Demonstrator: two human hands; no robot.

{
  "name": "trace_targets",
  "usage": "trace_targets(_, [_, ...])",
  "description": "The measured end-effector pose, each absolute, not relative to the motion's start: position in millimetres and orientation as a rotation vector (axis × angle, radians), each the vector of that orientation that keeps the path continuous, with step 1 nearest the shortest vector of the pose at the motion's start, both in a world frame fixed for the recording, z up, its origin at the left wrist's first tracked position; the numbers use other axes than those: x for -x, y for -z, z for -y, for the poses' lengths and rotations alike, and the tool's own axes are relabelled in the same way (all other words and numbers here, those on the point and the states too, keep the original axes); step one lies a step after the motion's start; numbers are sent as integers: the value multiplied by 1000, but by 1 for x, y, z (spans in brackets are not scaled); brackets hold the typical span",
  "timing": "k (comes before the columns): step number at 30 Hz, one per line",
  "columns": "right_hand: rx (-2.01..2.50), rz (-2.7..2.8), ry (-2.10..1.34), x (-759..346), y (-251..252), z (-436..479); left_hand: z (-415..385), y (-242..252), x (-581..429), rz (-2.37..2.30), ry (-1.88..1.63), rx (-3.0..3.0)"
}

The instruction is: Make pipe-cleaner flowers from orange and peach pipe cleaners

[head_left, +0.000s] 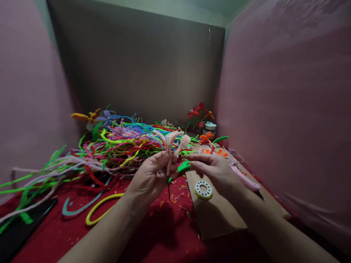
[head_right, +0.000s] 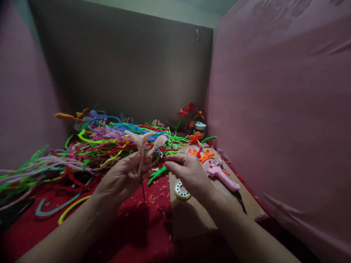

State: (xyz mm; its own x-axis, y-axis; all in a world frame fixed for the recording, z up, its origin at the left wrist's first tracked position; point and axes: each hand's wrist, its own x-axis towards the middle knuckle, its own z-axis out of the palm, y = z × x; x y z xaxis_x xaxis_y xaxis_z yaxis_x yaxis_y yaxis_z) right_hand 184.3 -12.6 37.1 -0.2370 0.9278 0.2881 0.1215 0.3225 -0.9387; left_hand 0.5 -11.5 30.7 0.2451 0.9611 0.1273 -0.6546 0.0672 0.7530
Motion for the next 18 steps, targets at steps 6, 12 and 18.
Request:
trace_targets(6, [540, 1101, -1522, -132, -37, 5, 13, -29, -2, -452, -1262, -813])
trace_targets(12, [460, 987, -1511, -132, -36, 0, 11, -28, -4, -442, -1269, -845])
trace_targets(18, [563, 1048, -1268, -136, -34, 13, 7, -26, -2, -631, -1417, -1009])
